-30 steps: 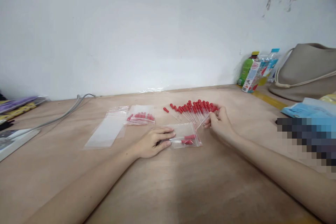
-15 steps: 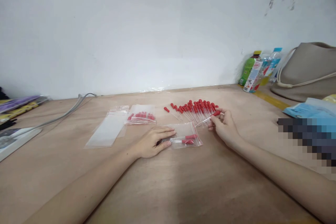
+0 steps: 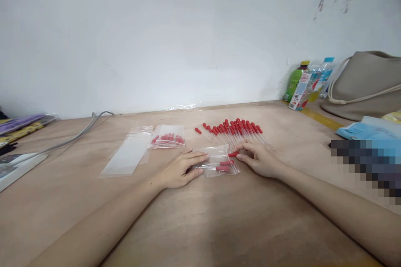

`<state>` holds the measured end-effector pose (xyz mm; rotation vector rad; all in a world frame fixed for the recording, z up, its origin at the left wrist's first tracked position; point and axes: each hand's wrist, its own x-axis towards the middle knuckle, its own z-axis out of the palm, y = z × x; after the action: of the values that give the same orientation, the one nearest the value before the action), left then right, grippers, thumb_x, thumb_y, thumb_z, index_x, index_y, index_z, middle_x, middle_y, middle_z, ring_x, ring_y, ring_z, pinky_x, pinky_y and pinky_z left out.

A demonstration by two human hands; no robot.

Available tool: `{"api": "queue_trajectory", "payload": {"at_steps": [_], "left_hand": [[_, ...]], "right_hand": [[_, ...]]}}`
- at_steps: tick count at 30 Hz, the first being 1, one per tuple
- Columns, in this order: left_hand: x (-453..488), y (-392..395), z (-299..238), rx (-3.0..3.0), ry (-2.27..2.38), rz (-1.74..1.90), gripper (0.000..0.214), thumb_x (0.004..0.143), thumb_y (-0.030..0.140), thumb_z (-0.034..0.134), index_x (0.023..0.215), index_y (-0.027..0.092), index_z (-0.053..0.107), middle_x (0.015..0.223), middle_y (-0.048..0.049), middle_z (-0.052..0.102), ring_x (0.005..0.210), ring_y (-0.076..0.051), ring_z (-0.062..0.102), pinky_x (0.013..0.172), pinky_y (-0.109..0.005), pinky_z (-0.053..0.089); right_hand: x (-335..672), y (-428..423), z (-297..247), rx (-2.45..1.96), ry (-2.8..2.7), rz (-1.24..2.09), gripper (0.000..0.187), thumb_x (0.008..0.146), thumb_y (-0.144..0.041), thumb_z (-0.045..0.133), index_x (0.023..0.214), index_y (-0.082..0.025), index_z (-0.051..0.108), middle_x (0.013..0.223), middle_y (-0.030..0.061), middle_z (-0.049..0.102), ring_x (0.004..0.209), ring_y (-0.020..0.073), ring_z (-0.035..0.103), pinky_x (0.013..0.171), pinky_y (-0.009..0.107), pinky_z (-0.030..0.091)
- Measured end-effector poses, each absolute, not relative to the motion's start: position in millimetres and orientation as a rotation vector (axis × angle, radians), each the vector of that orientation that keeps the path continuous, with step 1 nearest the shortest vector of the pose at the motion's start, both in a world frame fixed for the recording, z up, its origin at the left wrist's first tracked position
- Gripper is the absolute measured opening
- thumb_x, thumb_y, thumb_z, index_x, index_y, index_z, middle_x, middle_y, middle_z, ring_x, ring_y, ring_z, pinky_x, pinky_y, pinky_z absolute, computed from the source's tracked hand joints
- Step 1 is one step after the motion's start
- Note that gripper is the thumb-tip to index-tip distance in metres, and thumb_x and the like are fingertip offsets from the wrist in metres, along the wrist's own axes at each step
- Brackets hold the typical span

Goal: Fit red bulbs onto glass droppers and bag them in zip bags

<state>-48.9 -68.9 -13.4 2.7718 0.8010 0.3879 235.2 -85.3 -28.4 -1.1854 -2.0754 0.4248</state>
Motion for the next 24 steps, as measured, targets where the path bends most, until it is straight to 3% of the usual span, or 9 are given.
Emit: {"api": "queue_trajectory", "payload": {"at_steps": [9,19,24], "left_hand": [[-50,-66,-16,2.786,0.770,0.416,0.043,0.089,0.032,0.040,0.131,0.027,0.036,0.133,-0.0043,0.044,0.123,-0.019,0.039,0.107,-0.044,0.021],[-48,-67,-14,2.767,0.785,0.405,0.042,0.088,0.033,0.041,0.130,0.027,0.039,0.133,-0.0038,0.044,0.123,-0.020,0.039,0.107,-0.043,0.022],[-49,-66,-15,2.785,0.793,0.392,0.043,0.089,0.033,0.040,0.131,0.027,0.037,0.134,-0.0039,0.043,0.123,-0.019,0.038,0.107,-0.044,0.020]], "right_hand": [[219,-90,-24,-1.124,-2.101,0.507,0.018,0.077,-0.022,0.053,0.089,-0.024,0.066,0.088,0.0034,0.064,0.084,0.0179,0.055,0.080,0.035,0.042],[206,-89,-35,-1.140,-1.805,0.944,0.015,0.072,-0.022,0.054,0.085,-0.017,0.060,0.077,0.0024,0.064,0.064,0.0130,0.058,0.059,0.026,0.046],[200,-90,-36,-1.156,-1.663,0.895,0.010,0.069,-0.024,0.058,0.076,-0.018,0.053,0.067,-0.0013,0.059,0.057,0.0105,0.055,0.052,0.023,0.044]]}}
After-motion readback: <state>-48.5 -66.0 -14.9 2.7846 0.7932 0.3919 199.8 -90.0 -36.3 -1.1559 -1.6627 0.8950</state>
